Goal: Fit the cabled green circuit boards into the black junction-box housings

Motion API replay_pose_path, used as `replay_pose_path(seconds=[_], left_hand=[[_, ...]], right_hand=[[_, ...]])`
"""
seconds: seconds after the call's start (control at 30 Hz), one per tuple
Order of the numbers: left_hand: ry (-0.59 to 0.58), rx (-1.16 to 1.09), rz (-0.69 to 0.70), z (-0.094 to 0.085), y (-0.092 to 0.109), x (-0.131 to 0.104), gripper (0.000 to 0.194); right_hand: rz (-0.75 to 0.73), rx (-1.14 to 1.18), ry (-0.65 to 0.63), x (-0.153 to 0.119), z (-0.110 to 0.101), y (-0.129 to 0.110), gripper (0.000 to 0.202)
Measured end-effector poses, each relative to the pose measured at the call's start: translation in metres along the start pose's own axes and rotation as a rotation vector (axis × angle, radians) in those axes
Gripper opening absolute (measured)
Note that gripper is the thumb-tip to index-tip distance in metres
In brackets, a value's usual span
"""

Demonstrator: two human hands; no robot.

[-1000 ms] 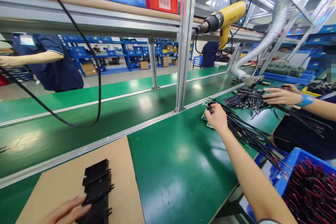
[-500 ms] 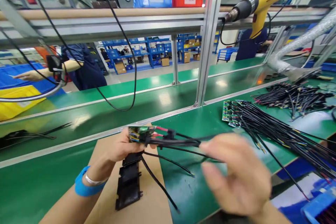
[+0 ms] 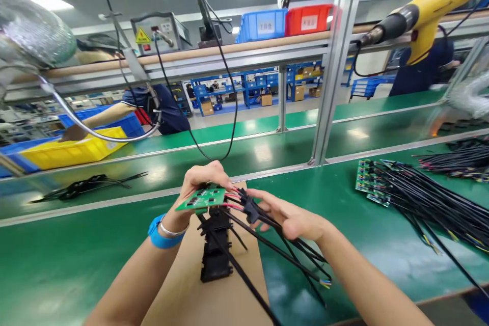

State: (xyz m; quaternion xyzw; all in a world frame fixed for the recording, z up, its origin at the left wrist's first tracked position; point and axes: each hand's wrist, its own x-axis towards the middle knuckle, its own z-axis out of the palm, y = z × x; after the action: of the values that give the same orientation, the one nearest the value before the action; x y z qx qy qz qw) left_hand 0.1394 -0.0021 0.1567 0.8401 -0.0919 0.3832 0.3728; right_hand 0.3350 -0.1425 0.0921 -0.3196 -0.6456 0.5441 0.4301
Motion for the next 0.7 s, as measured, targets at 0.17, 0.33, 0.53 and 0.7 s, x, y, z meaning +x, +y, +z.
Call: replay_pose_path(seconds=[0.17,0.33,0.53,0.7], left_hand=[[0.336,-0.215,-0.026,0.004,-0.029,-0.025,0.053],[0.196,-0.683,-0.264,-0.02,-0.025,-0.037,0.078],[-0.284,-0.452,-0.582,-0.027,0.027,-0.012,0.073],[0.198,-0.465,-0.856,-0.004,0.029,-0.013,0.02]], right_hand=[[0.154,-0.6,0.353,0.002,0.017,-0.046,0.028],[0.162,-1.402,0.318,0.019,0.011,-0.107,0.02],[0.088,-2.0,0.044,0.088,0.033,-0.155,0.016],[-0.714,-2.11,0.24,0.119,0.051,-0.136,0.021]])
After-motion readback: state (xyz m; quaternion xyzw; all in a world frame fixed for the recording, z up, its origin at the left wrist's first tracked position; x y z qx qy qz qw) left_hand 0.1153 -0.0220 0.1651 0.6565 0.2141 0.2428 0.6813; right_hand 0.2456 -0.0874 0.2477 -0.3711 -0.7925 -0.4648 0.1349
